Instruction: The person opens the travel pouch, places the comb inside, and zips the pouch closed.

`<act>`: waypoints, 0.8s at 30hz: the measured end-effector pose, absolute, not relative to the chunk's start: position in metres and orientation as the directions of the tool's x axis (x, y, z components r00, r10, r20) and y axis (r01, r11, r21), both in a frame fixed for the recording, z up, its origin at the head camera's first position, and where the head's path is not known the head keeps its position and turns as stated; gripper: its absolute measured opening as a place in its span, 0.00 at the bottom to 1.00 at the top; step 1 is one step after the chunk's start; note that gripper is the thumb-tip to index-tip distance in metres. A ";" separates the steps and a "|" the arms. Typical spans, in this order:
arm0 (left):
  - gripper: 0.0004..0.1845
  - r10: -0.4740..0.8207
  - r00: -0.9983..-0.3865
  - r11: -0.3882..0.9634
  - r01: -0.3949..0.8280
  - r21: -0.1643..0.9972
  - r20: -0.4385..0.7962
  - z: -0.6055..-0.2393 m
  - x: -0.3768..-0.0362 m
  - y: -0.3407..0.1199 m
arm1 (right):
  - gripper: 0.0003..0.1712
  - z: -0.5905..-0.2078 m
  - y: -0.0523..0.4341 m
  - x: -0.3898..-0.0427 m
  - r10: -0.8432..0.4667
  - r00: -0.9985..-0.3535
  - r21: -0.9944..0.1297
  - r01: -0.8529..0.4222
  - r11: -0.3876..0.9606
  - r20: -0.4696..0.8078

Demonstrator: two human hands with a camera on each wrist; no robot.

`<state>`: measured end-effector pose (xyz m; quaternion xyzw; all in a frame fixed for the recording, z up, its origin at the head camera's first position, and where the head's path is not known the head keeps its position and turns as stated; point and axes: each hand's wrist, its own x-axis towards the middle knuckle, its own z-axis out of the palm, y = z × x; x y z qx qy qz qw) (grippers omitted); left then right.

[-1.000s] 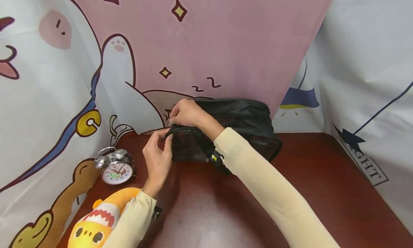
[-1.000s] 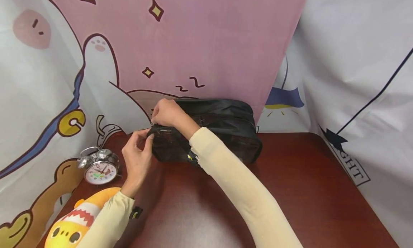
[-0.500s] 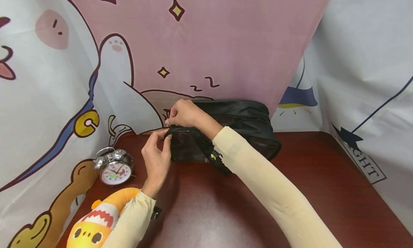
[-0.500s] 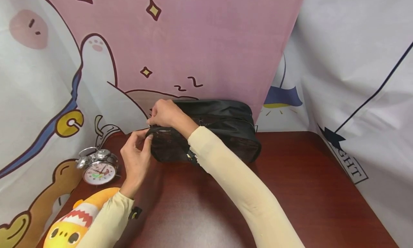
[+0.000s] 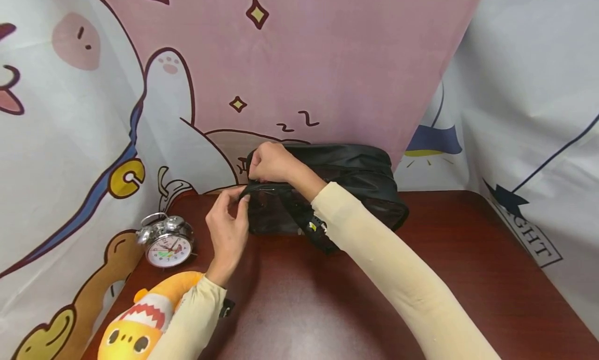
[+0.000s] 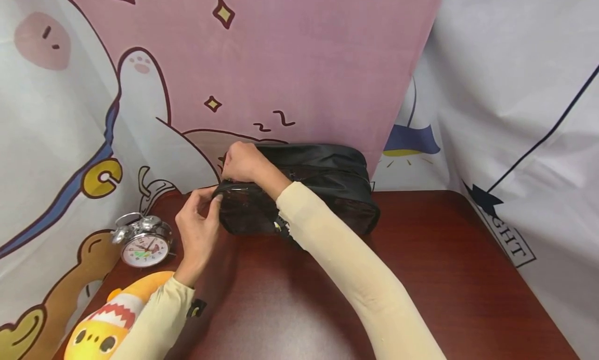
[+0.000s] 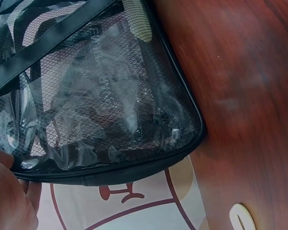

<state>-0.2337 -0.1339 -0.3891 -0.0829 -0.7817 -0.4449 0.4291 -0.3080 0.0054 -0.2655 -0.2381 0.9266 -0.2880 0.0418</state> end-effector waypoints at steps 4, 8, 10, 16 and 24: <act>0.08 -0.263 -0.619 0.587 0.506 0.632 0.740 -0.389 -0.234 -0.136 | 0.04 -0.261 0.008 -0.309 -0.448 -0.894 -0.596 -0.350 0.723 -0.018; 0.08 -0.266 -0.618 0.582 0.509 0.634 0.740 -0.389 -0.235 -0.137 | 0.07 -0.257 0.010 -0.308 -0.407 -0.912 -0.555 -0.312 0.771 -0.053; 0.08 -0.264 -0.615 0.581 0.514 0.632 0.743 -0.390 -0.235 -0.136 | 0.08 -0.255 0.012 -0.308 -0.389 -0.919 -0.573 -0.284 0.769 -0.067; 0.08 -0.261 -0.612 0.569 0.527 0.631 0.747 -0.390 -0.236 -0.134 | 0.08 -0.254 0.016 -0.310 -0.386 -0.908 -0.810 -0.099 0.578 -0.164; 0.07 -0.259 -0.611 0.576 0.524 0.627 0.748 -0.388 -0.235 -0.134 | 0.10 -0.259 0.020 -0.318 -0.429 -0.862 -0.895 0.060 0.442 -0.269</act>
